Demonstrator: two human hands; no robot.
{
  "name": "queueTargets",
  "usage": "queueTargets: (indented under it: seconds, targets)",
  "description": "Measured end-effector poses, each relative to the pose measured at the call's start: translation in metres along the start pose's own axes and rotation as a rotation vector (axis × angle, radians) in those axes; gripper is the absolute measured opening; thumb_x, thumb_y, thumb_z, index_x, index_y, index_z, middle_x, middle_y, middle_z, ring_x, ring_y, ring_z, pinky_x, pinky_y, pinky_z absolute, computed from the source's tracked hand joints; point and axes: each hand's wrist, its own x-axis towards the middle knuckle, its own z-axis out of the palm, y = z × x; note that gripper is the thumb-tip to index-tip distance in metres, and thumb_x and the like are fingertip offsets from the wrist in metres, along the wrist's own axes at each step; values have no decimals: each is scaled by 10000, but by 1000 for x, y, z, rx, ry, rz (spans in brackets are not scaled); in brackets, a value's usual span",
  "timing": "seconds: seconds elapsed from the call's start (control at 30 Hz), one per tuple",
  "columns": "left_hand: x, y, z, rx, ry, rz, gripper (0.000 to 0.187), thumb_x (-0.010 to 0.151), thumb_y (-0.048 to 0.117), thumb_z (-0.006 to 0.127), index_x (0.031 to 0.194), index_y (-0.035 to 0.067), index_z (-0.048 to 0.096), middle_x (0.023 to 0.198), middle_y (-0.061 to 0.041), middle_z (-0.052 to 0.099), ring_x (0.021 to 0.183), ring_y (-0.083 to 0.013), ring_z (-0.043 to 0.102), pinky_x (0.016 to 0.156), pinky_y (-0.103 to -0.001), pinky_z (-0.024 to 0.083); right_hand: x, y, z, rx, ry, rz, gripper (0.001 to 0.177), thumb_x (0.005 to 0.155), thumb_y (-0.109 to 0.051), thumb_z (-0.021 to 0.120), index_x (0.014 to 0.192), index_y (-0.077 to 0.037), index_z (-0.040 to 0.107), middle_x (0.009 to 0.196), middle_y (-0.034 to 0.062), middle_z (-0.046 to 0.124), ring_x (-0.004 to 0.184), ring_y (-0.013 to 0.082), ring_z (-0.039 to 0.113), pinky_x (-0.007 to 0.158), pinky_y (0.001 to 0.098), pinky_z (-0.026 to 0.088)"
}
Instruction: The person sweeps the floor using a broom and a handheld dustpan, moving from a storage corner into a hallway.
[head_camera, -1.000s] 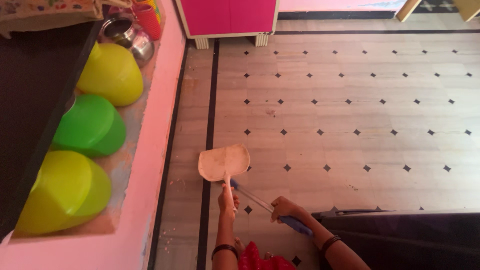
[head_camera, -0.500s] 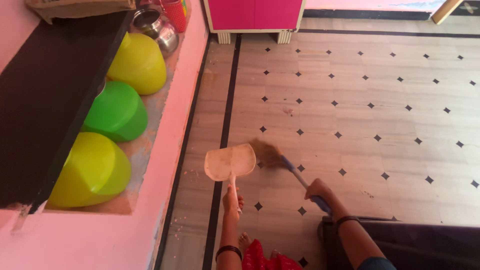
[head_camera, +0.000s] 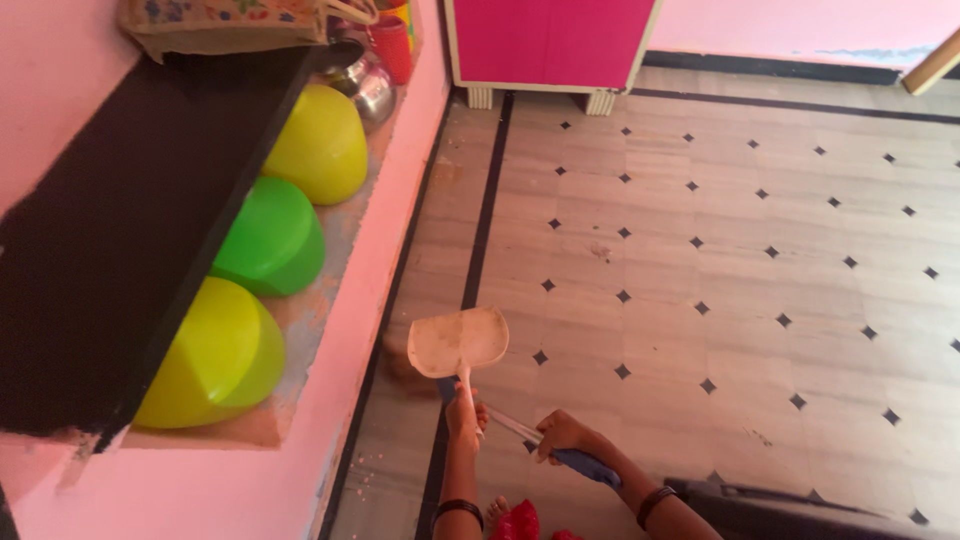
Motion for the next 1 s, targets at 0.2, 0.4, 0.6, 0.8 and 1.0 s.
queueTargets:
  seconds: [0.2, 0.4, 0.6, 0.8, 1.0]
  targets:
    - [19, 33, -22, 87, 17, 10, 600, 1006, 585, 458, 1164, 33, 633, 621, -63, 546, 443, -130, 462, 391, -265, 324, 35, -46, -29, -117, 120, -18, 256, 721, -57, 883, 676, 68, 664, 610, 121, 676, 522, 181, 672, 450, 338, 502]
    - [43, 60, -39, 51, -23, 53, 537, 1013, 547, 494, 1167, 51, 634, 617, -53, 515, 441, -113, 423, 386, -249, 287, 68, -98, -69, -149, 319, 82, 245, 700, -55, 888, 729, 75, 683, 626, 138, 690, 517, 199, 674, 436, 350, 507]
    - [57, 83, -36, 28, 15, 50, 467, 998, 499, 509, 1166, 77, 622, 633, -74, 561, 437, -146, 465, 380, -263, 329, 80, -98, -63, -184, 411, 11, 288, 645, -4, 906, 802, 103, 689, 638, 167, 699, 522, 225, 704, 430, 366, 532]
    - [77, 101, -19, 68, 34, 77, 452, 995, 491, 511, 1143, 85, 645, 645, -76, 593, 448, -146, 499, 378, -274, 342, 81, -96, -96, -165, 46, -9, 263, 638, -8, 871, 876, -10, 760, 647, 148, 699, 534, 203, 677, 480, 348, 516]
    - [94, 119, 1, 67, 26, 62, 462, 986, 533, 523, 1126, 127, 692, 647, -58, 593, 453, -144, 501, 402, -274, 374, 139, -169, -116, -1029, -208, -593, 150, 723, -185, 880, 704, -79, 774, 647, 75, 708, 588, 168, 659, 539, 383, 481]
